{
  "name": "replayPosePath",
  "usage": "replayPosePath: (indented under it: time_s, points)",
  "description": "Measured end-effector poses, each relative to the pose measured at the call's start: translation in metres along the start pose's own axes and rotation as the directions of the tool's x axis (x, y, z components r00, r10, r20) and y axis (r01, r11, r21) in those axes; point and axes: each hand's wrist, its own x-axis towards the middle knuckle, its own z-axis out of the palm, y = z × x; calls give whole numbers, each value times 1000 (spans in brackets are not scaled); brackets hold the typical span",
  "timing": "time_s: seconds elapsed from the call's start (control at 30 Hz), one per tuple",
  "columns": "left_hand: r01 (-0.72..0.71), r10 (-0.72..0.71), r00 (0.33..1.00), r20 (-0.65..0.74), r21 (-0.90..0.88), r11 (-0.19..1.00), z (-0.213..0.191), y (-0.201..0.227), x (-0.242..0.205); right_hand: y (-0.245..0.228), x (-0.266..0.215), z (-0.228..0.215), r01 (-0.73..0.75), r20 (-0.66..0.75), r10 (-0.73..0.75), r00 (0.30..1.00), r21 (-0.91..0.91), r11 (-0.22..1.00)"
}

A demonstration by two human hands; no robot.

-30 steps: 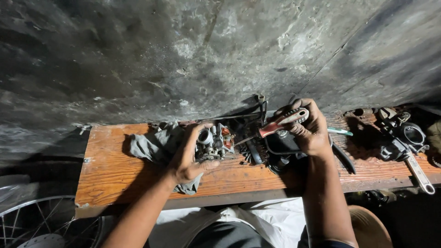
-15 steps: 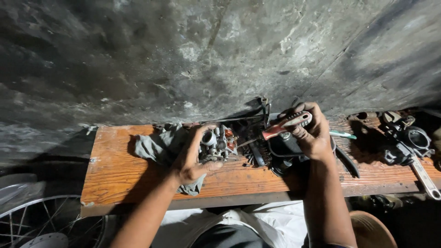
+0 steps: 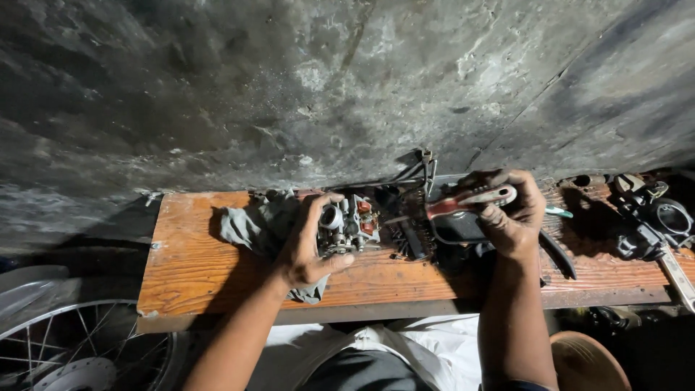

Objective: The person assembles small mechanical components into a metal housing on a wooden workbench. They use a red-handled tool to tighten or adjust parts within the assembly. Later, they use a toothbrush to scrub a separate metal component in a black tray.

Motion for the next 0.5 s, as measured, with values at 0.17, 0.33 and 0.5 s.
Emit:
replayPosePath:
  time_s: [0.17, 0.33, 0.5]
  points:
    - [16, -16, 1000, -5, -93, 996, 2, -9, -3, 10, 6, -18, 118, 50, -118, 992, -10, 993]
    - [-8, 11, 1000, 18, -167, 986, 6, -10, -5, 29, 6, -36, 218, 133, -206, 969, -86, 972]
    - [-24, 27, 1000, 15, -147, 989, -1, -12, -6, 34, 2, -24, 326, 244, -271, 931, -225, 918]
